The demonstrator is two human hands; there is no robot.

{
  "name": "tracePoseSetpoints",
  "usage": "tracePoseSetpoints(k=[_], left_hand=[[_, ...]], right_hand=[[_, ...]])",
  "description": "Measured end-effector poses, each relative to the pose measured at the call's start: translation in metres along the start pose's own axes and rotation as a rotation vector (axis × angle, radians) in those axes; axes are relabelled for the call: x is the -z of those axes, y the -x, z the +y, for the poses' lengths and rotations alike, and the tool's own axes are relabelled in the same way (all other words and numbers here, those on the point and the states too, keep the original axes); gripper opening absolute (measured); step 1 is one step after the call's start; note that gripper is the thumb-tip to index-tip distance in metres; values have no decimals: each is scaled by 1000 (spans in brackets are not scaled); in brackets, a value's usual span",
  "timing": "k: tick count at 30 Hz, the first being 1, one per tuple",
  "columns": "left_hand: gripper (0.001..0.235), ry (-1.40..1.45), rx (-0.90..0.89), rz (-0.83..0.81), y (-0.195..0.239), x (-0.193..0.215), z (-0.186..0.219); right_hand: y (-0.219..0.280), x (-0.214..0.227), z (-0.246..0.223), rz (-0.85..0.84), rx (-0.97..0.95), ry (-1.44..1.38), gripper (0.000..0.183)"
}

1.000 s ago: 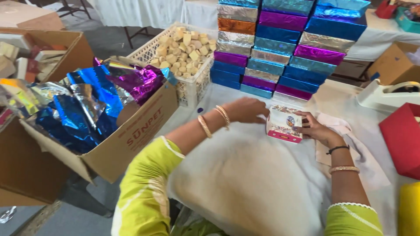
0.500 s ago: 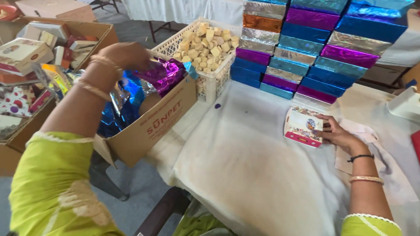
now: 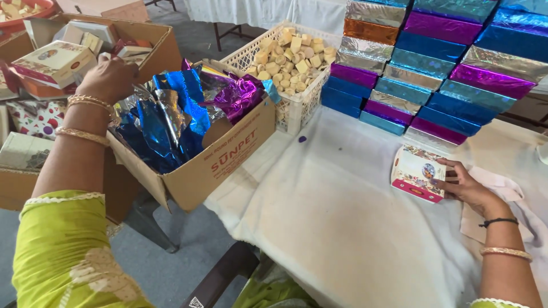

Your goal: Packing small cylindrical items into a white box and wrapping boxes with decorative foil.

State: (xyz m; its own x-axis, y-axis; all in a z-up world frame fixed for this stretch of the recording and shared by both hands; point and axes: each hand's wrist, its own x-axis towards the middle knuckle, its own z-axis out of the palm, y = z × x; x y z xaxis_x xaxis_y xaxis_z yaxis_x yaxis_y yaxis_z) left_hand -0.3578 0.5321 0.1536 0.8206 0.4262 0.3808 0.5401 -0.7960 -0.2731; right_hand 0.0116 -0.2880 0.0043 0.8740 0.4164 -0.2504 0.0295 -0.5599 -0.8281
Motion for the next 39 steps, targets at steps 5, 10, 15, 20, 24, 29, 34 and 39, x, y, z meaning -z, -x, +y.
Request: tracePoseSetpoints(k=[5,10,15,20,24,29,34,39], left_hand=[[21,123,17,-118,14,6,7],[15,150,14,13,8,7,-3],[25,197,2,153,16,26,0],[20,48,135,75,28,34,8],[48,49,161,-360,63,70,33],[34,170,-29,-333,68,13,0],[28,739,-80,-125,70,21,0],[25,1117,-28,-37,82,63,39]], right_hand=[[-1,-1,3,5,-5,-42,80],[4,-2,-2,12,-1,-40,80],[4,-3,-2,4,9,-61,79],[5,-4,-4,6,19,-40,77],[7,-5,-6,16,2,-16,75],[-2,-2,4,7,36,6,76],[-9,10,1,78,78,229,68],[4,-16,-63,361,311,631,50]])
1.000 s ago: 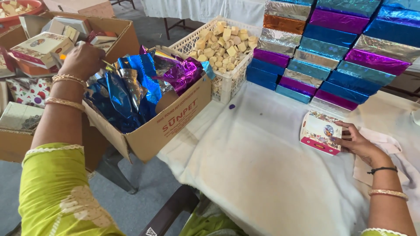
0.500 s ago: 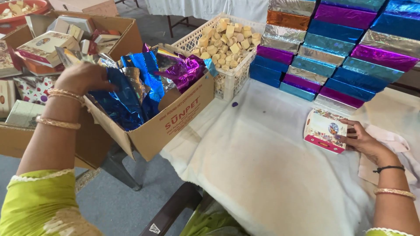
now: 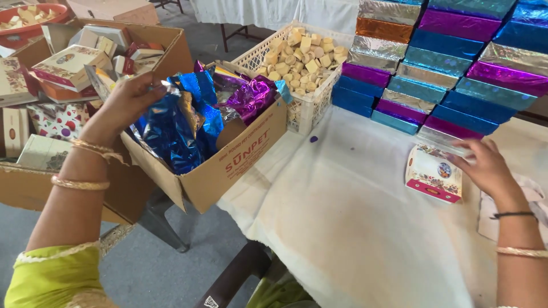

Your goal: Packing small cylindrical items into a white box and wrapping boxes with decorative foil.

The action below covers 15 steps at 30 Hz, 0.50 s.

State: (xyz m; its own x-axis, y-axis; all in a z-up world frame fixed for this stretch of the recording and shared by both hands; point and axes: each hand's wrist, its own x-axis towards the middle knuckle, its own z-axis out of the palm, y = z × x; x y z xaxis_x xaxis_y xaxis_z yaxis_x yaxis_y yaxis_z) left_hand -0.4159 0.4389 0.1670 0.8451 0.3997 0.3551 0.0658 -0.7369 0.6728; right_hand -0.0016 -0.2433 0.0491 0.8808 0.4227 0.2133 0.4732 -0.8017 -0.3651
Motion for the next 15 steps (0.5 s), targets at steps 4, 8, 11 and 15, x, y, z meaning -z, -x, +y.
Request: tracePoseSetpoints(k=[4,8,11,15], left_hand=[[20,127,-52,-48,-4,-28,41],[17,-46,-306,-69,0,-55,66],[16,-48,-360,-95,1,-68,75],[18,109,-324,-119,4,-79,77]], right_hand=[[10,14,-140,32,397,-290,36],[22,-4,-285,-110,772,-424,35],[31,-27,-370,-194,876,-553,53],[24,-79,-451,-306,761,-663,80]])
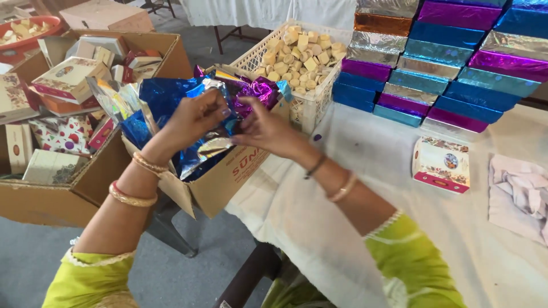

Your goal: Packing small cylindrical items into a white box and wrapping boxes with decorative foil.

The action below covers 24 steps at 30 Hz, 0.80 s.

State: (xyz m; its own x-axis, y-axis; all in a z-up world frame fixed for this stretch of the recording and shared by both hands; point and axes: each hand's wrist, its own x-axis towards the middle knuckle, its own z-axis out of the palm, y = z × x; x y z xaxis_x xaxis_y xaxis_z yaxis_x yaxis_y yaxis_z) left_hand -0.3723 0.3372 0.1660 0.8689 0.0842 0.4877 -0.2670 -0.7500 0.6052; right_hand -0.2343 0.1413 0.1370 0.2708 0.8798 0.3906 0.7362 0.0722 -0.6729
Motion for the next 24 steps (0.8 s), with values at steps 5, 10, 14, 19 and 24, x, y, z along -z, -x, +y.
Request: tracePoseSetpoints(k=[5,10,14,19,24], left_hand=[[20,-135,32,19,13,13,25],[47,-708,-173,26,36,36,5],[59,-783,99,-52,48,39,-24],[61,-768,214,-155,57,39,-47],[61,-898,243,-116,70,38,-76]], right_hand=[[-49,-60,59,182,205,-534,67],[-50,-49,87,231,142,-603,39],[-48,-43,103,303,92,-673,19],[-34,-22,85,371,-150,-816,13],[-23,10,106,506,-40,-948,19]])
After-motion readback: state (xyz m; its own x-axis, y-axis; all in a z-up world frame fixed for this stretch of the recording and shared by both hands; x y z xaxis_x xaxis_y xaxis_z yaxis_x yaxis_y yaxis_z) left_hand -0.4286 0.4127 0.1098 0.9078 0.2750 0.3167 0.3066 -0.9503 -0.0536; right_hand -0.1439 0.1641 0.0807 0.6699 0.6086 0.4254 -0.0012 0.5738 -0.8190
